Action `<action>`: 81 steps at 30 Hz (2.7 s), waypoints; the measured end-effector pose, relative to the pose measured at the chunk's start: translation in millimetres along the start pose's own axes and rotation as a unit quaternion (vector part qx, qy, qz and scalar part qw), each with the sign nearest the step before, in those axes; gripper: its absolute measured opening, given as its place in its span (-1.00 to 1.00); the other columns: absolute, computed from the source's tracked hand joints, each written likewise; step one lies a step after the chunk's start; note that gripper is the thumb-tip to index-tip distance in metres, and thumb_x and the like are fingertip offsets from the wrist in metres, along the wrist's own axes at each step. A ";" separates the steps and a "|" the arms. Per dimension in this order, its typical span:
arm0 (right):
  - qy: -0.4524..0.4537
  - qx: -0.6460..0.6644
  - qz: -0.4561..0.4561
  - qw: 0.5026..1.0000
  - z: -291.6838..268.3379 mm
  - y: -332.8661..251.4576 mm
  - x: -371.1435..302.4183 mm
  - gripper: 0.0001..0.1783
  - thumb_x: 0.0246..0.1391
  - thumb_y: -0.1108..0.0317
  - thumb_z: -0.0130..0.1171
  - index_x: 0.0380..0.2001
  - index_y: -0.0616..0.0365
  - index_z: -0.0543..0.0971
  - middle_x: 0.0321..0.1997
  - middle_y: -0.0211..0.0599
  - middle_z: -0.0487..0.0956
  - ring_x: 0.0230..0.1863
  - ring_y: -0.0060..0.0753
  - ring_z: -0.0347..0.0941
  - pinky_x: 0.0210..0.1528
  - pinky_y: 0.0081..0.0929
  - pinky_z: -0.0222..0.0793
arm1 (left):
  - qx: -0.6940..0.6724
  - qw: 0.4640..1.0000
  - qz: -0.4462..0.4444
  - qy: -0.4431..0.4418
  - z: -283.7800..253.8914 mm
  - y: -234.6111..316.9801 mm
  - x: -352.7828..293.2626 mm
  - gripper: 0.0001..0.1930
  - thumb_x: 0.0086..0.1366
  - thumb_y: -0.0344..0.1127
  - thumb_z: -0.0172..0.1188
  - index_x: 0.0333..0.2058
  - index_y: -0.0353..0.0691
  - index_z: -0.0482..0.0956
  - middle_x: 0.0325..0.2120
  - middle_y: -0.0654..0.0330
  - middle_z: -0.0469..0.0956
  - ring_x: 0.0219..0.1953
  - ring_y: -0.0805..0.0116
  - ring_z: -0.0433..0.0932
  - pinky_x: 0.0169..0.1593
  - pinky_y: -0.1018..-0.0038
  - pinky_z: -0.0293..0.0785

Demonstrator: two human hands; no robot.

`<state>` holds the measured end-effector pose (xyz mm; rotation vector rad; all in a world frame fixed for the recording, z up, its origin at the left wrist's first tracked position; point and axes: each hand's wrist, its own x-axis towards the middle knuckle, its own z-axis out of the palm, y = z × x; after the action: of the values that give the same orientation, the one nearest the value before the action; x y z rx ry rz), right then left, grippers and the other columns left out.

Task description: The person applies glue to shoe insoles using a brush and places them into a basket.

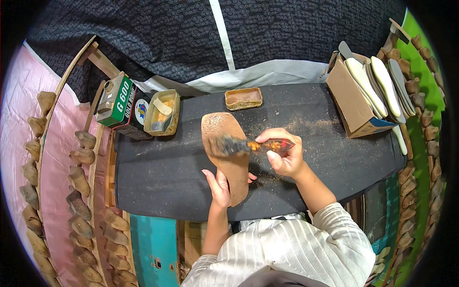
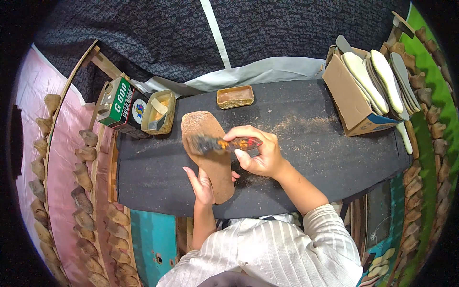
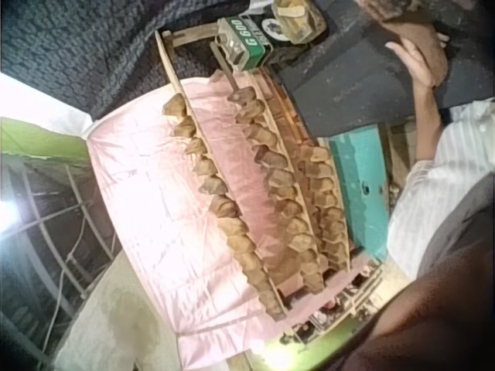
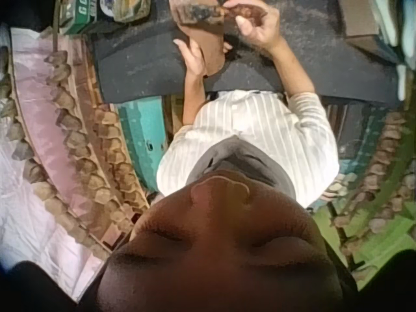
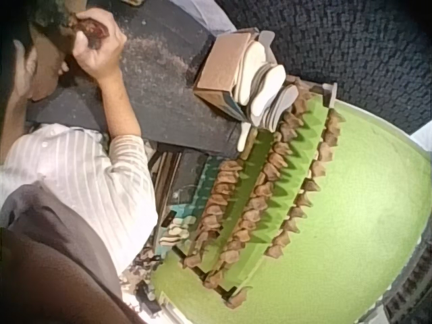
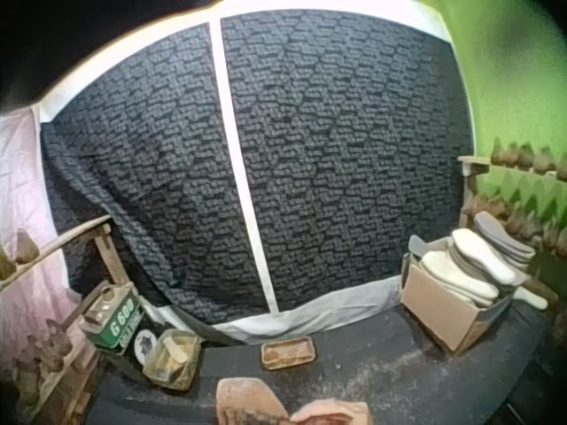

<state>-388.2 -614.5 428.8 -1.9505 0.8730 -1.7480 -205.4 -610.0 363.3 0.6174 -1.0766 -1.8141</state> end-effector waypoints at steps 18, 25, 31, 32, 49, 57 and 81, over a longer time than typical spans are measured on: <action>0.028 0.017 0.069 0.997 2.9 -2.6 -1.7 -0.72 -0.08 0.35 0.08 -0.30 0.31 0.47 -0.33 -0.20 0.52 -0.36 -0.43 0.51 -0.32 -0.53 0.44 | -0.017 1.000 -0.022 -0.013 1.7 -3.4 -4.0 -0.01 0.06 0.45 -0.83 0.07 -0.35 0.11 -0.30 -0.02 0.48 -0.39 0.15 0.53 -0.26 0.34 0.46; -0.056 0.069 0.037 0.995 -17.1 2.1 -5.1 -0.74 -0.15 0.34 0.12 -0.34 0.23 0.50 -0.32 -0.21 0.55 -0.31 -0.40 0.50 -0.24 -0.50 0.40 | -0.010 1.000 -0.018 -0.023 -4.3 -2.5 -4.4 0.02 0.04 0.46 -0.85 0.01 -0.37 0.19 -0.34 -0.01 0.49 -0.40 0.15 0.53 -0.27 0.34 0.46; 0.038 0.013 0.035 0.999 -9.6 5.8 -3.9 -0.74 -0.14 0.36 0.11 -0.32 0.24 0.50 -0.31 -0.21 0.54 -0.29 -0.40 0.50 -0.21 -0.51 0.40 | -0.027 0.999 -0.017 -0.014 -0.8 -3.0 -5.5 0.06 0.01 0.51 -0.81 0.04 -0.39 0.17 -0.38 -0.07 0.48 -0.45 0.11 0.52 -0.32 0.31 0.47; 0.003 0.032 0.033 0.999 -12.2 6.8 -4.7 -0.74 -0.14 0.36 0.10 -0.32 0.24 0.50 -0.31 -0.21 0.54 -0.29 -0.41 0.50 -0.21 -0.51 0.40 | -0.023 0.999 -0.016 -0.015 -0.6 -2.2 -5.8 0.06 0.01 0.51 -0.81 0.04 -0.39 0.17 -0.38 -0.07 0.48 -0.45 0.11 0.52 -0.32 0.31 0.47; -0.091 0.112 0.100 0.984 -18.4 5.4 -1.0 -0.68 -0.15 0.19 0.08 -0.45 0.28 0.51 -0.43 -0.19 0.53 -0.41 -0.37 0.48 -0.32 -0.47 0.40 | -0.047 0.998 -0.032 -0.013 -2.2 -1.1 -7.5 0.07 0.00 0.50 -0.87 -0.01 -0.40 0.21 -0.43 -0.04 0.50 -0.41 0.14 0.53 -0.28 0.33 0.45; 0.065 0.108 0.073 0.989 -8.3 17.7 -3.5 -0.72 -0.07 0.29 0.08 -0.31 0.27 0.49 -0.32 -0.26 0.53 -0.38 -0.50 0.51 -0.32 -0.57 0.44 | -0.034 0.998 -0.022 -0.053 -6.9 -3.1 -7.4 0.07 0.00 0.49 -0.88 -0.02 -0.41 0.21 -0.42 -0.06 0.50 -0.41 0.14 0.53 -0.28 0.35 0.45; -0.012 0.173 0.110 0.979 -19.0 9.9 3.0 -0.63 -0.09 0.13 0.09 -0.34 0.25 0.45 -0.42 -0.25 0.49 -0.46 -0.48 0.46 -0.42 -0.58 0.41 | -0.031 0.999 0.006 -0.031 -12.2 -0.3 -6.8 0.02 0.05 0.48 -0.78 0.05 -0.38 0.14 -0.32 -0.06 0.47 -0.43 0.11 0.52 -0.30 0.27 0.46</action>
<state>-408.6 -621.4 427.5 -1.5839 0.6920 -1.6186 -193.1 -609.0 356.8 0.5192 -1.0575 -1.8591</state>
